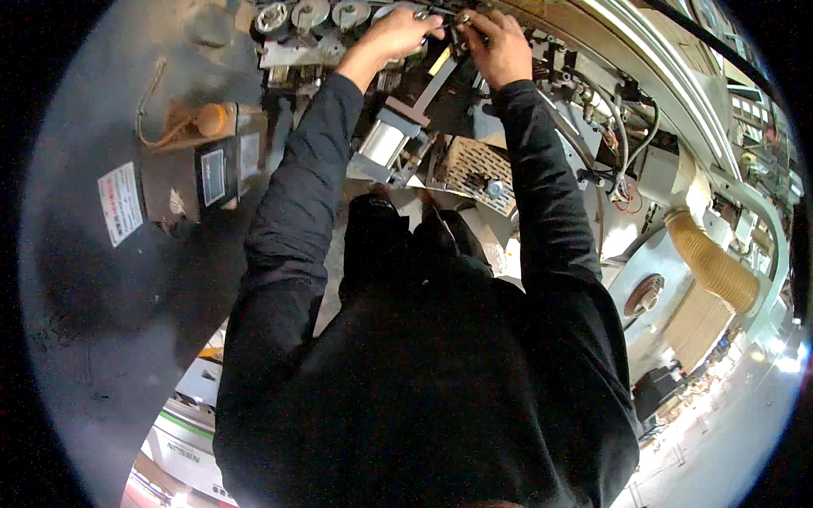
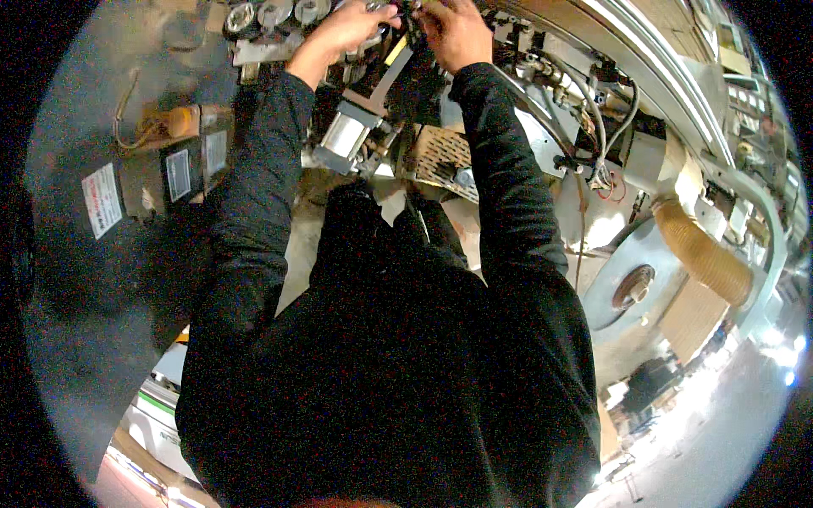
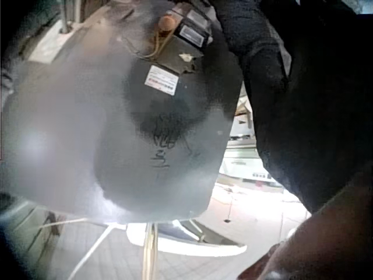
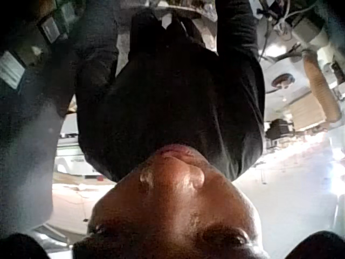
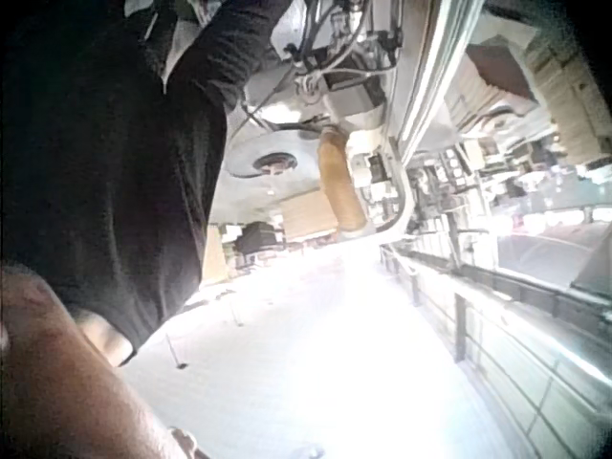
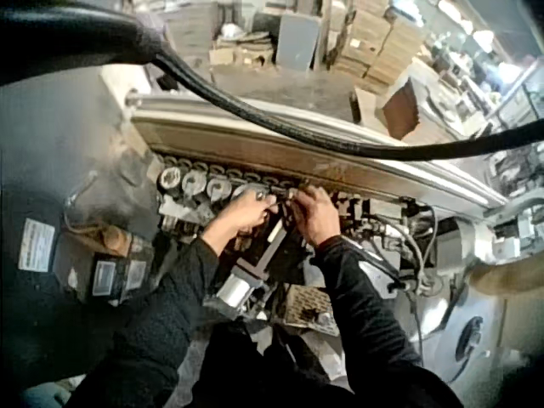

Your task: The person uses a wrench and their hands to adjust and tighten mechanical parts inside an industrial edge-banding machine.

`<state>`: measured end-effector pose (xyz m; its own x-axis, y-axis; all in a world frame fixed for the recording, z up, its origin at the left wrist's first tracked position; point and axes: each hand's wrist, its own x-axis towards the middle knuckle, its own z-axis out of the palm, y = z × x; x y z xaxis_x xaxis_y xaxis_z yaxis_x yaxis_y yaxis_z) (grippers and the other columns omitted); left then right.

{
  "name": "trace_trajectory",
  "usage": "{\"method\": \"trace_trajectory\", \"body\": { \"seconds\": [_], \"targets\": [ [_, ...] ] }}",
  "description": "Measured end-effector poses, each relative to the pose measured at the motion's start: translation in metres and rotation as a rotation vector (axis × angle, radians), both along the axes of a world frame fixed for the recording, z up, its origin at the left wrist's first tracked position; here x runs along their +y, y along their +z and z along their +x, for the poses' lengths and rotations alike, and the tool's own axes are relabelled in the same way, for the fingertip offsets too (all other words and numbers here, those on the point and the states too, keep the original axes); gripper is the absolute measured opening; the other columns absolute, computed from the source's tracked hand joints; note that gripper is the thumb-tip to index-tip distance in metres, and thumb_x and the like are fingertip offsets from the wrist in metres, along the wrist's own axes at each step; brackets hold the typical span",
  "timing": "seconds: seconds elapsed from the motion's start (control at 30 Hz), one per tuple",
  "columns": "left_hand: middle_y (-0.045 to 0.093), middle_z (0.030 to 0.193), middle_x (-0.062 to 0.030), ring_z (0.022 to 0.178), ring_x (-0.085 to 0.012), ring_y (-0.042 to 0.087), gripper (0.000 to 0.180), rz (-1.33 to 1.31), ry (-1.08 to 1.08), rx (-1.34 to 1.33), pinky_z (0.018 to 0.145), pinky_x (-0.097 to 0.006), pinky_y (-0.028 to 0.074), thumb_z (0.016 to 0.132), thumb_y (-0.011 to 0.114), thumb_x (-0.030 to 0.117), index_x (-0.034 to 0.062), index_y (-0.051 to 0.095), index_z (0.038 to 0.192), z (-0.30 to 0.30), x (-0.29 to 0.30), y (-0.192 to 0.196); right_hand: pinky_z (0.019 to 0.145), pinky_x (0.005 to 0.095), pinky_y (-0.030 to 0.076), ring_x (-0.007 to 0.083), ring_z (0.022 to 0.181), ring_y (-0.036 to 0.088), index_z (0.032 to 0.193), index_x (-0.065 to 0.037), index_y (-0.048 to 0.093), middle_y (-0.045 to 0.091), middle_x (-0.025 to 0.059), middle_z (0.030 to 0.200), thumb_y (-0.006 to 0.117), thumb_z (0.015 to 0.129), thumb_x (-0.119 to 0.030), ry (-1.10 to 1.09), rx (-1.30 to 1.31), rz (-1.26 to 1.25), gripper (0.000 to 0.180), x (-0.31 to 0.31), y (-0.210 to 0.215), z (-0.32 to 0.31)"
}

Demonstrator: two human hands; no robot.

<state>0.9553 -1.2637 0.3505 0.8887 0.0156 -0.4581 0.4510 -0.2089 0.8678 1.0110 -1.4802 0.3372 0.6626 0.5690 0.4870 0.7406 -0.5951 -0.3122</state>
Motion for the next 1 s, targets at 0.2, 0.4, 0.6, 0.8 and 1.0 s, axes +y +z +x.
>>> {"method": "trace_trajectory", "body": {
  "seconds": [0.2, 0.4, 0.6, 0.8, 1.0],
  "targets": [
    [0.073, 0.083, -0.0014, 0.076, -0.0106, 0.060, 0.029, 0.299, -0.006, -0.290, 0.073, -0.035, 0.050, 0.095, 0.076, 0.032, 0.0037, 0.076, 0.100, 0.004, -0.007, -0.033, 0.083, 0.0425, 0.058, 0.0283, 0.101, 0.064, 0.121, -0.023, 0.075, 0.069, 0.0042, 0.104, 0.068, 0.097, -0.036, -0.071, 0.025, -0.060, 0.028, -0.003, 0.004, -0.002],
    [0.073, 0.086, -0.0053, 0.070, -0.0121, 0.057, 0.036, 0.384, 0.004, -0.296, 0.065, -0.033, 0.049, 0.099, 0.070, 0.040, 0.0045, 0.075, 0.105, -0.002, -0.017, -0.021, 0.084, 0.0430, 0.058, 0.0291, 0.102, 0.064, 0.121, -0.022, 0.075, 0.069, 0.0052, 0.108, 0.066, 0.098, -0.037, -0.074, 0.072, -0.053, 0.028, -0.007, 0.008, -0.004],
    [0.066, 0.074, -0.0031, 0.071, -0.0134, 0.056, 0.041, 0.283, -0.064, -0.215, 0.070, -0.035, 0.047, 0.105, 0.061, 0.039, 0.0049, 0.079, 0.091, 0.007, -0.008, -0.023, 0.088, 0.0424, 0.058, 0.0288, 0.108, 0.065, 0.127, -0.022, 0.073, 0.070, 0.0046, 0.113, 0.065, 0.099, -0.036, -0.069, 0.112, -0.067, 0.031, -0.005, 0.010, -0.004],
    [0.054, 0.062, -0.0009, 0.059, -0.0137, 0.050, 0.037, 0.231, -0.034, -0.207, 0.059, -0.036, 0.043, 0.103, 0.065, 0.039, 0.0059, 0.080, 0.093, 0.001, -0.013, -0.014, 0.090, 0.0424, 0.058, 0.0286, 0.109, 0.064, 0.131, -0.021, 0.070, 0.069, 0.0057, 0.117, 0.066, 0.097, -0.033, -0.074, 0.071, -0.095, 0.036, -0.007, 0.004, -0.004],
    [0.060, 0.067, -0.0033, 0.064, -0.0152, 0.054, 0.040, 0.330, -0.013, -0.310, 0.064, -0.036, 0.046, 0.102, 0.065, 0.041, 0.0042, 0.076, 0.090, -0.005, -0.018, -0.013, 0.090, 0.0417, 0.058, 0.0278, 0.111, 0.064, 0.131, -0.022, 0.071, 0.069, 0.0054, 0.118, 0.065, 0.099, -0.033, -0.054, 0.116, -0.075, 0.035, -0.007, 0.003, -0.004]
  ]
}}
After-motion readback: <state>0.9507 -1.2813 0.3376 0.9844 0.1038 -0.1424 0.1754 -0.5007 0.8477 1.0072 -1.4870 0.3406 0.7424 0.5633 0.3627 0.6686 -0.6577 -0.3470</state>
